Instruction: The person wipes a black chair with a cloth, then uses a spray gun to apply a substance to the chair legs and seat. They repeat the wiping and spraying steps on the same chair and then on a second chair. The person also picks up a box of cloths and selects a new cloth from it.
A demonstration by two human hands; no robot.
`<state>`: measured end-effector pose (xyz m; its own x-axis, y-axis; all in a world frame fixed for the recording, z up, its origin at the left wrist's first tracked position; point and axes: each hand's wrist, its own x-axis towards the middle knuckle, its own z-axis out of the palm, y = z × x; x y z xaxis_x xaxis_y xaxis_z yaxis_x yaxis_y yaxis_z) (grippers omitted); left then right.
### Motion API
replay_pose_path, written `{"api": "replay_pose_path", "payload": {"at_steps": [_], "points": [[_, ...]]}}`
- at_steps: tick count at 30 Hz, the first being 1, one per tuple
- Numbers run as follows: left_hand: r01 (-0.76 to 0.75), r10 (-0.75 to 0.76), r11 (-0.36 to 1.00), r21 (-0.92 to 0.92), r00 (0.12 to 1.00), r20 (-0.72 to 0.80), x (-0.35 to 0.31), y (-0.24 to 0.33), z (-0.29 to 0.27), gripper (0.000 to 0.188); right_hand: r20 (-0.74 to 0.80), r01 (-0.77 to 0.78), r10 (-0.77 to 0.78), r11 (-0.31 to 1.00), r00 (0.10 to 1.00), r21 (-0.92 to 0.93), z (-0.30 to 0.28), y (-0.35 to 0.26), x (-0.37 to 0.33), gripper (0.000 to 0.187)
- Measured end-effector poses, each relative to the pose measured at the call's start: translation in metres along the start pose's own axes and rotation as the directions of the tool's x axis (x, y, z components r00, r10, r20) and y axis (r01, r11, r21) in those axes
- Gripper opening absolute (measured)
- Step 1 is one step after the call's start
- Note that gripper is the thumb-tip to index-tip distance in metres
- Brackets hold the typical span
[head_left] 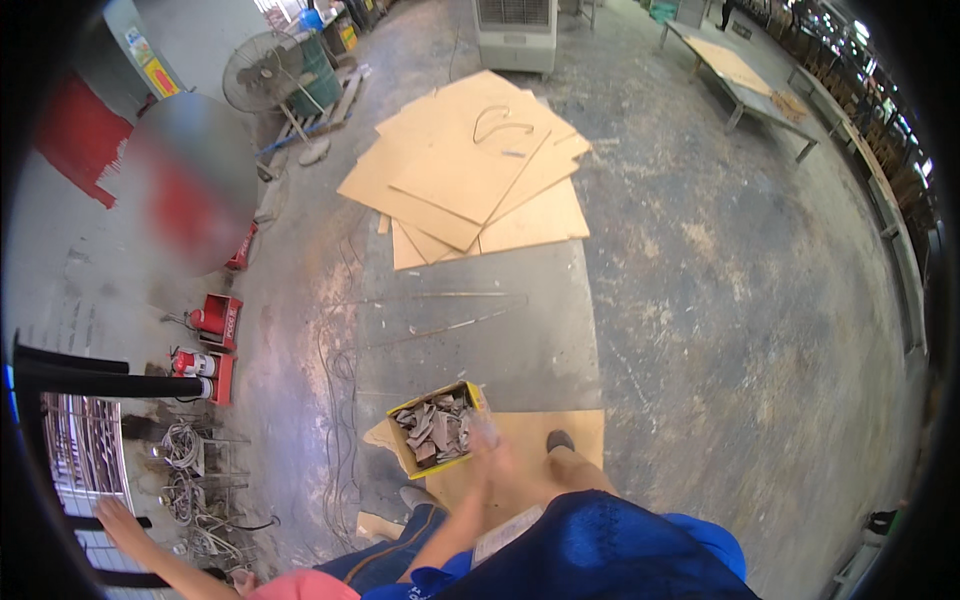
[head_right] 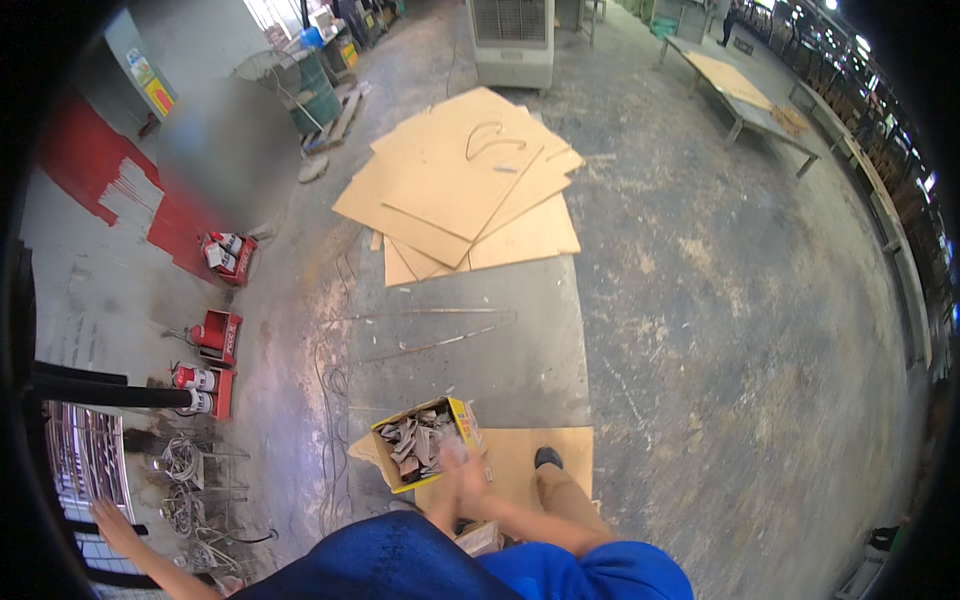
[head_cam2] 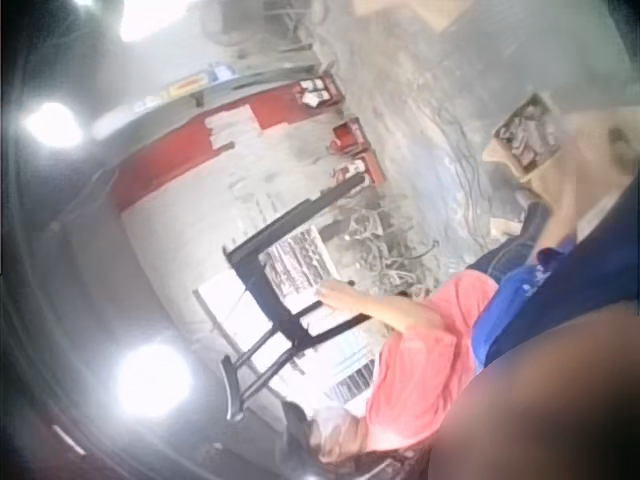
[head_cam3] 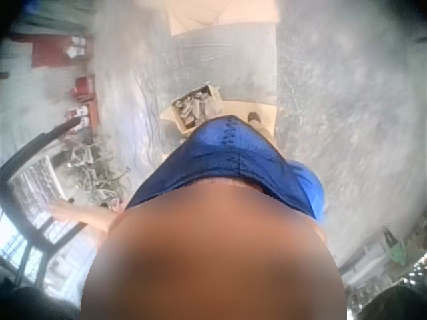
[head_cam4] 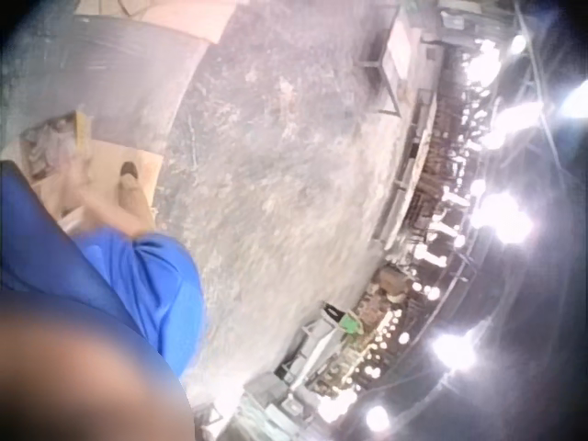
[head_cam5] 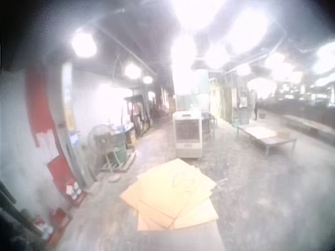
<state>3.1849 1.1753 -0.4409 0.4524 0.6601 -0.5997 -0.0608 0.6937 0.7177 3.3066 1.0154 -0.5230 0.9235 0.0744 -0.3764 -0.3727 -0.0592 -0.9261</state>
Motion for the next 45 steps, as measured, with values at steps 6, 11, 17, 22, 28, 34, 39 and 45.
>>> {"api": "replay_pose_path", "payload": {"at_steps": [6,11,17,22,28,34,39,45], "points": [[-0.014,0.0,0.984,0.178,0.997,0.077,-0.135,0.102,0.021,0.055,0.602,-0.262,0.178,0.964,0.778,0.054,0.039,-0.169,-0.105,0.032],[0.107,-0.136,0.984,0.144,0.968,0.211,-0.242,0.129,-0.019,0.034,0.938,-0.307,0.334,0.906,0.093,-0.292,0.036,-0.265,-0.186,0.034],[-0.344,0.316,0.926,-0.157,0.932,-0.175,-0.367,0.077,-0.08,0.039,0.978,0.458,0.19,0.879,-0.084,-0.132,0.039,-0.252,-0.276,0.032],[-0.488,0.417,0.863,-0.129,0.833,-0.363,-0.459,0.048,-0.144,0.037,0.923,0.272,0.295,0.935,-0.245,-0.227,0.021,-0.211,-0.383,0.041],[-0.491,0.383,0.868,0.082,0.553,-0.74,-0.567,0.0,-0.229,0.032,0.542,0.53,0.436,0.847,-0.719,0.022,0.018,-0.177,-0.512,0.041],[-0.707,0.297,0.7,-0.1,0.417,-0.859,-0.656,-0.013,-0.245,0.03,0.526,0.34,0.371,0.927,-0.765,-0.159,0.01,-0.138,-0.598,0.027],[-0.866,0.23,0.487,-0.117,0.256,-0.939,-0.668,-0.024,-0.253,0.019,0.369,0.357,0.442,0.892,-0.818,-0.279,0.02,-0.094,-0.64,0.024],[-0.777,0.103,0.627,0.053,0.015,-0.995,-0.699,-0.038,-0.282,0.021,-0.019,0.493,0.548,0.738,-0.837,-0.46,0.025,-0.083,-0.696,0.028]]}}
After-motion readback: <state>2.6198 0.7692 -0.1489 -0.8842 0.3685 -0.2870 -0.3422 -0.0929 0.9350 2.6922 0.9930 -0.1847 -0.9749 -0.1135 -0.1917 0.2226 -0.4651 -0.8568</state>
